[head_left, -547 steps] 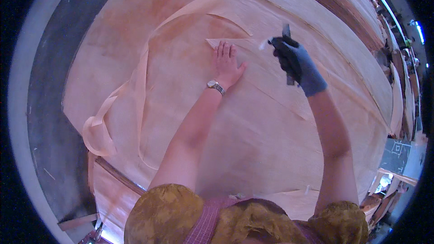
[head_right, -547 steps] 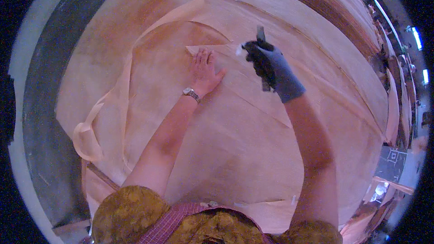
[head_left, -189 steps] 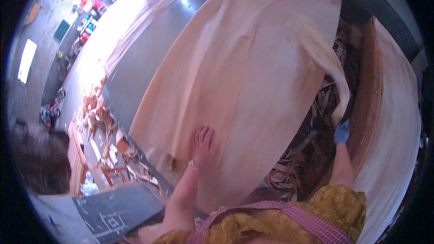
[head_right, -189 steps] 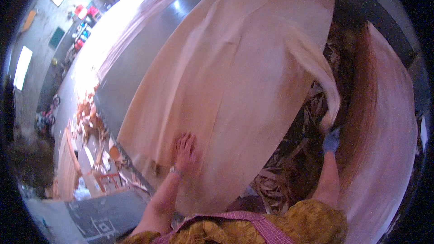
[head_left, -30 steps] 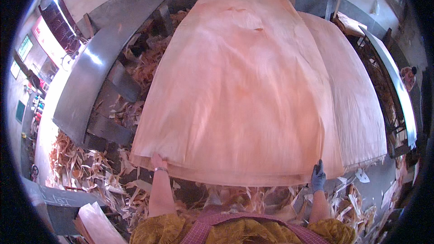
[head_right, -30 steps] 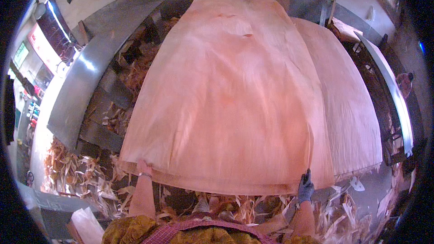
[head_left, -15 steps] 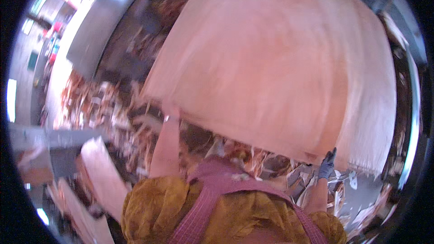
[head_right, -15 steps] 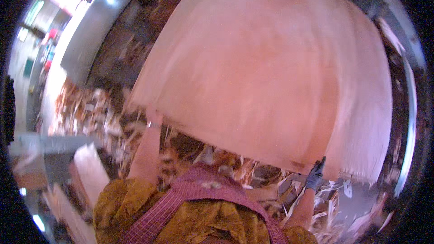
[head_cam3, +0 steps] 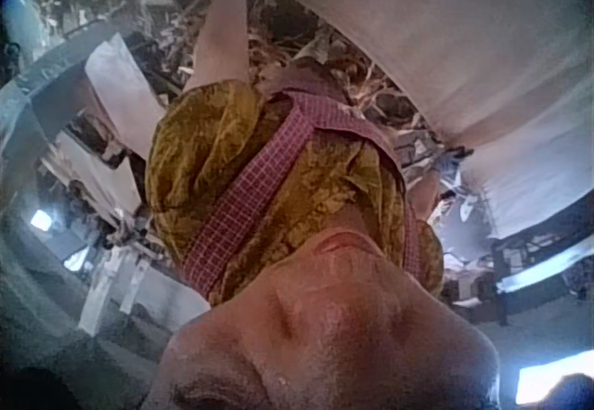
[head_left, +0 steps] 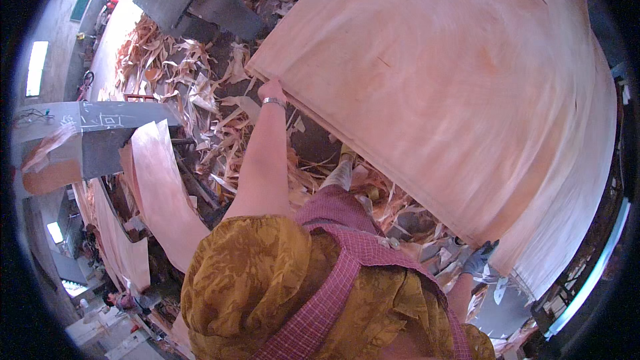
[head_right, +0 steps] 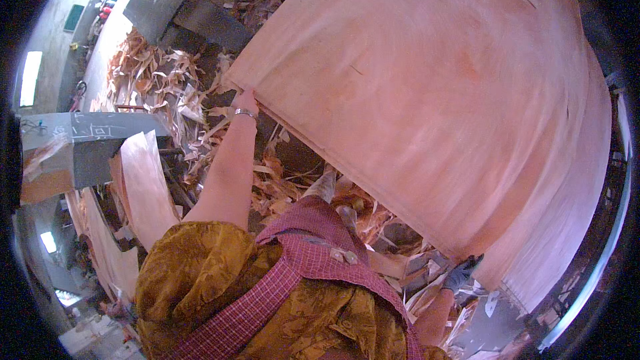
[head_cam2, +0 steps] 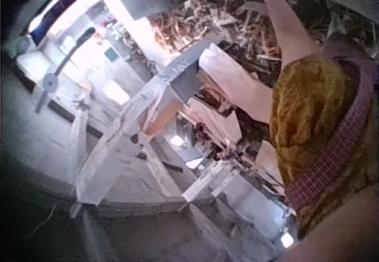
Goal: The person trims damaged or uneven edges from sheets of wood veneer using a utility knife and organizes the sheets into stacks on worktables.
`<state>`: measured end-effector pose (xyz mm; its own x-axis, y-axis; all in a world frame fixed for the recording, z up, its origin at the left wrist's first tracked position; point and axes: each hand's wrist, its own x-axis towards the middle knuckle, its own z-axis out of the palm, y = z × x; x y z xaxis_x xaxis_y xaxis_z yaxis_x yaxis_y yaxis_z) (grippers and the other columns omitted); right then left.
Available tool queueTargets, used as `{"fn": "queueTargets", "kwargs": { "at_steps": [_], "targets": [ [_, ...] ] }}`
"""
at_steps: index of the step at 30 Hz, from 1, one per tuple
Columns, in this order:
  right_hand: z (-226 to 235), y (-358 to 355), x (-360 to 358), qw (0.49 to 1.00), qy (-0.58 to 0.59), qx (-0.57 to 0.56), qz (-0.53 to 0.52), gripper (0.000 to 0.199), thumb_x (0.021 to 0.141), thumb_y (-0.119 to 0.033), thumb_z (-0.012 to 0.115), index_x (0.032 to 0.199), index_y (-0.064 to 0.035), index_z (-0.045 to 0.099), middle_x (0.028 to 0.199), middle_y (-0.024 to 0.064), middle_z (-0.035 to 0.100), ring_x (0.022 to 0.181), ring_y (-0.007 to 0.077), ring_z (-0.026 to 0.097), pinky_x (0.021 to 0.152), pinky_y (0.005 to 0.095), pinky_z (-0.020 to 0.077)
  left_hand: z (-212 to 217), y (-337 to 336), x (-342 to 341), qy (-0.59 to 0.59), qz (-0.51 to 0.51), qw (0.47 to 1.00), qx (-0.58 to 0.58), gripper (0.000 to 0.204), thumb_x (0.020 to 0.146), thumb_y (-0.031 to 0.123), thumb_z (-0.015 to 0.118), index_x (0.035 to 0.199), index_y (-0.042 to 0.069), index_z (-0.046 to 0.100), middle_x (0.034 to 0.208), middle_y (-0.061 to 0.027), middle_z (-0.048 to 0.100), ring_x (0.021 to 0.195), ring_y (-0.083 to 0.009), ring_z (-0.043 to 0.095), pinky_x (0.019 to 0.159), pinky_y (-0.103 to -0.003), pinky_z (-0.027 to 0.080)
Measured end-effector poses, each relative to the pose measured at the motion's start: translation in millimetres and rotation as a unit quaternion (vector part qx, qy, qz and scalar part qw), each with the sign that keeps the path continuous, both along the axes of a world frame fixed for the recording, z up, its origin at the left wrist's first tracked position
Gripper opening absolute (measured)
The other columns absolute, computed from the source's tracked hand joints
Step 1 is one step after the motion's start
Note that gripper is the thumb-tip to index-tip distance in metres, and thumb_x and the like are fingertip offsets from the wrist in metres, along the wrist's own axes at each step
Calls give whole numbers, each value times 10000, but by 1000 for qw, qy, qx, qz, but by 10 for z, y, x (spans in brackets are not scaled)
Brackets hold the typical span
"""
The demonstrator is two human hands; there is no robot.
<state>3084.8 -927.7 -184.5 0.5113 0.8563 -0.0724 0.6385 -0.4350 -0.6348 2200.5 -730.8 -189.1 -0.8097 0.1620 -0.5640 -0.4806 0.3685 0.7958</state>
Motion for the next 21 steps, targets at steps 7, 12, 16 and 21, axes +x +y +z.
{"fn": "queueTargets", "kwargs": {
  "at_steps": [7,12,16,21],
  "targets": [
    [-50,-240,-136,999,-27,16,-20,551,1032,-330,378,1485,-36,270,1483,128,386,1329,251,389,1095,338,299,224,168,-30,274,-368,791,-404,370,833,277,632,1098,18,631,1110,-158,668,1008,-314,651,817,-449,534],
    [-76,-222,99,936,-332,-76,94,515,1039,-267,290,1476,4,255,1514,143,336,1291,263,463,1042,338,386,-237,184,-659,435,-611,519,-410,279,843,302,606,1012,94,683,999,-130,680,905,-314,651,780,-441,516],
    [320,225,-509,972,-162,-159,-59,543,994,-391,415,1483,-182,303,1332,181,539,1048,386,611,806,486,478,-161,78,-306,287,-389,833,-270,227,873,286,615,825,66,647,786,-56,629,721,-176,594,620,-331,453],
    [506,123,-709,970,-122,-171,-120,563,992,-458,379,1463,-148,352,1315,198,545,1111,388,579,889,448,455,-199,107,-576,43,-198,978,-47,140,872,214,644,793,110,592,672,0,548,517,-126,480,436,-268,379]
  ]
}}
